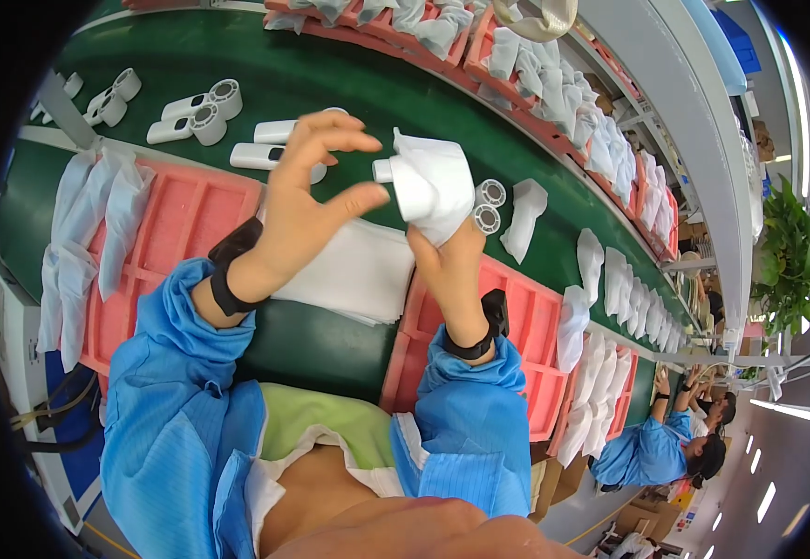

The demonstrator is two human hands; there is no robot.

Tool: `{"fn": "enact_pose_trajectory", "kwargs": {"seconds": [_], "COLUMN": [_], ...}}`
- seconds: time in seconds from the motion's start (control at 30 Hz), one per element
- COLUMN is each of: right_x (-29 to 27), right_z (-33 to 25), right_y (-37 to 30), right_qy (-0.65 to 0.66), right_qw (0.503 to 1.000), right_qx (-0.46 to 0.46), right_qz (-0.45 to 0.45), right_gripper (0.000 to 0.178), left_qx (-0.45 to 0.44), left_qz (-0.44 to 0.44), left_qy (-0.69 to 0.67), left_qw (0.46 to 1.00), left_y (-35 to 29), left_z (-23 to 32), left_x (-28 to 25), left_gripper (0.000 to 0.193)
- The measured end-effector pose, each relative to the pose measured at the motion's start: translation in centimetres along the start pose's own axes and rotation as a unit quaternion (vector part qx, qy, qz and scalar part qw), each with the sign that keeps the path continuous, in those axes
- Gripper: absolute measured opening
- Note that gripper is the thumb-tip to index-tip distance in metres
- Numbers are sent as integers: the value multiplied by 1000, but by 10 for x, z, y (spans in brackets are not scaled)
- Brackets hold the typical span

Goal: The person wraps handheld fans in white sheets by hand and places the wrapped fans into a pink tray, repeating the process for several units.

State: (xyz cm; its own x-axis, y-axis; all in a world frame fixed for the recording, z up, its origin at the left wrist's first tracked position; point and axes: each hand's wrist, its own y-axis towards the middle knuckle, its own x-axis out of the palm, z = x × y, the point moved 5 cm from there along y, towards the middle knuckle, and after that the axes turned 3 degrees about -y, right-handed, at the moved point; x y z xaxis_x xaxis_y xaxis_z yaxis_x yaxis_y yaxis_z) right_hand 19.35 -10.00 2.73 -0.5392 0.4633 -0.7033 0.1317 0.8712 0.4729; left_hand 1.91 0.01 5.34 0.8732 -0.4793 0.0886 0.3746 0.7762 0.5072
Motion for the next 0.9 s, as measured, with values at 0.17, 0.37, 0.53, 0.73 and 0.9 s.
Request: {"fn": "enact_pose_trajectory", "kwargs": {"seconds": [0.17,0.37,0.53,0.73,0.9], "right_x": [1,-5,-20,-79,-65], "right_z": [-17,-13,-12,137,281], "right_y": [-5,-4,-4,16,-42], "right_qy": [-102,-87,193,-89,-318], "right_qw": [991,995,969,959,881], "right_qx": [46,25,74,242,350], "right_qz": [70,51,-135,121,3], "right_gripper": [52,40,37,36,44], "left_qx": [124,211,108,-58,-64], "left_qz": [-17,-30,3,-225,-339], "left_qy": [63,198,110,120,294], "left_qw": [990,957,988,965,891], "left_y": [-12,-14,19,-16,-61], "left_z": [10,23,-10,-69,-100], "left_x": [23,30,7,56,78], "left_gripper": [30,16,14,17,22]}}
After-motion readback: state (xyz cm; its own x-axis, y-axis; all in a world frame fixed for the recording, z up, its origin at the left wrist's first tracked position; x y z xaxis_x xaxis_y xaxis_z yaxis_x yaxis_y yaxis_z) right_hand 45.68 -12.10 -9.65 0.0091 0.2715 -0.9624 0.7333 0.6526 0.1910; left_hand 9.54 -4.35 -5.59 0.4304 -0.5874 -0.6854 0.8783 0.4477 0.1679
